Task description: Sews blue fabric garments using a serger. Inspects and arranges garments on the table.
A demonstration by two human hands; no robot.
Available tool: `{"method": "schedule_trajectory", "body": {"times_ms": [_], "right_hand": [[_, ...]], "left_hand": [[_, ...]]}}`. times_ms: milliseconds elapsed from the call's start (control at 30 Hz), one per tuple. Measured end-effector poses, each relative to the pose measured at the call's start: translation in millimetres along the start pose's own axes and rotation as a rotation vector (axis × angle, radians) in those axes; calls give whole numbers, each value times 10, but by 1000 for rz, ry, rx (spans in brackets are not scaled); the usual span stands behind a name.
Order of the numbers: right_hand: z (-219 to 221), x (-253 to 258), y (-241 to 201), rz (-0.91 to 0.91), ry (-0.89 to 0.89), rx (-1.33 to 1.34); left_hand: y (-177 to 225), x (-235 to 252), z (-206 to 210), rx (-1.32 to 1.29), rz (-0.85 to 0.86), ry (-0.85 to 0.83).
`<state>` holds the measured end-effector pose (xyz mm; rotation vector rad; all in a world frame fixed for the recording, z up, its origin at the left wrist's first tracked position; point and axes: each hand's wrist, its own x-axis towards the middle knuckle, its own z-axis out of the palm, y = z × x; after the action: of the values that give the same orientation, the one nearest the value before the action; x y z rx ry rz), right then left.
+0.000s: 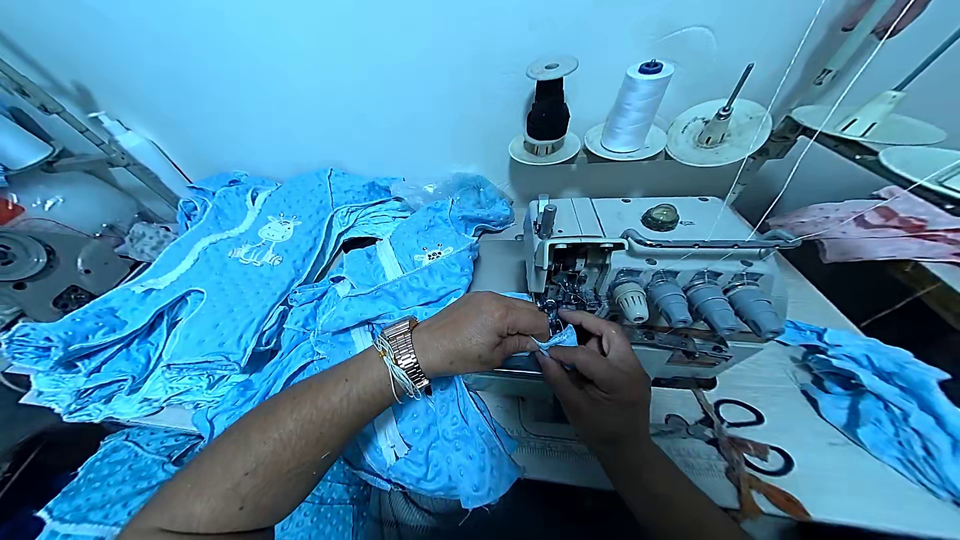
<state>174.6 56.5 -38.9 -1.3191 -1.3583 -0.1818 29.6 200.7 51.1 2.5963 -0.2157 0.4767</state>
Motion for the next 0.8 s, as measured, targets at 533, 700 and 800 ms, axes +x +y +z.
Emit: {"method": "schedule_trajectory", "body": {"times_ms": [533,700,800], "right_hand": [[-247,38,277,-259,-191,75],[-203,74,301,-244,-128,-48],[-170,11,235,-170,-63,-133]], "left_hand": [[236,-148,664,485,76,318],[224,-8,754,619,62,356],[228,19,780,663,38,358]]}}
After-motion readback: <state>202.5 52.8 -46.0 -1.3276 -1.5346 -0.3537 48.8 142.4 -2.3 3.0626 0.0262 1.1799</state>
